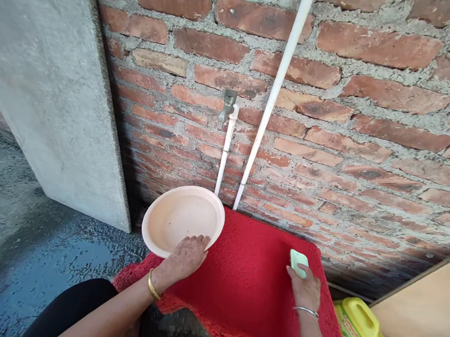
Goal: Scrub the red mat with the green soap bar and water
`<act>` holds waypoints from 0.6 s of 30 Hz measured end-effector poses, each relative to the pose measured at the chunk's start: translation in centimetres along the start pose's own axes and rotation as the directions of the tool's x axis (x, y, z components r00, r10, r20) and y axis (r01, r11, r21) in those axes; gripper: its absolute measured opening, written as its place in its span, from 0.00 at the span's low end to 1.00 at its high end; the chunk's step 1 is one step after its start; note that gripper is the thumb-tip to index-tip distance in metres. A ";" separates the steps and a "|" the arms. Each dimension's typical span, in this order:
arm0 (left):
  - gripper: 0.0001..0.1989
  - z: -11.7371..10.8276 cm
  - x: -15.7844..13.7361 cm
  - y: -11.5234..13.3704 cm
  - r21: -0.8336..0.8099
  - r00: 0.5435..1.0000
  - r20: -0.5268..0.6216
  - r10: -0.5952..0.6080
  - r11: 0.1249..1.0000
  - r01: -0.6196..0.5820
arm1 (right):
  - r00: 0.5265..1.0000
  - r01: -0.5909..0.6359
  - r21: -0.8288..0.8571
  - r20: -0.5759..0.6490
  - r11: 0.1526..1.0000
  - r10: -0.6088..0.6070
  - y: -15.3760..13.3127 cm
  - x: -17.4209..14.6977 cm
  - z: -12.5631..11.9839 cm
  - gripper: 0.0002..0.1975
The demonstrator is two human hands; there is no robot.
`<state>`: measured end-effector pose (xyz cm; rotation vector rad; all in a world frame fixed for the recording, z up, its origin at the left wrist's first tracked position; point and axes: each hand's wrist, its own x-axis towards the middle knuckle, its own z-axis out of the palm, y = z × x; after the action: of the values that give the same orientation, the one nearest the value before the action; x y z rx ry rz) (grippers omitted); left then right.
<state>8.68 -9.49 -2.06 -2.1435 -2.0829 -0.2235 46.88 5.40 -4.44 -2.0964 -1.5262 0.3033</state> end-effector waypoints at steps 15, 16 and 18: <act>0.17 0.3 -0.1 0.0 -0.016 1.000 -0.006 -0.001 1.000 0.001 | 0.851 0.443 0.106 0.261 0.890 -0.455 -16.3 -10.5 8.4 0.18; 0.17 0.3 0.1 0.0 -0.021 1.000 0.009 -0.005 1.000 0.005 | 0.854 0.438 0.099 0.264 0.893 -0.448 -16.0 -10.4 8.4 0.18; 0.16 0.3 0.3 0.0 -0.032 1.000 0.029 -0.001 0.999 0.002 | 0.869 0.413 0.079 0.263 0.907 -0.419 -14.6 -9.8 8.0 0.18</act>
<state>8.71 -9.14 -2.28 -2.1768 -2.1107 -0.2285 27.89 1.82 -4.55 -1.6965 -2.0804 0.4589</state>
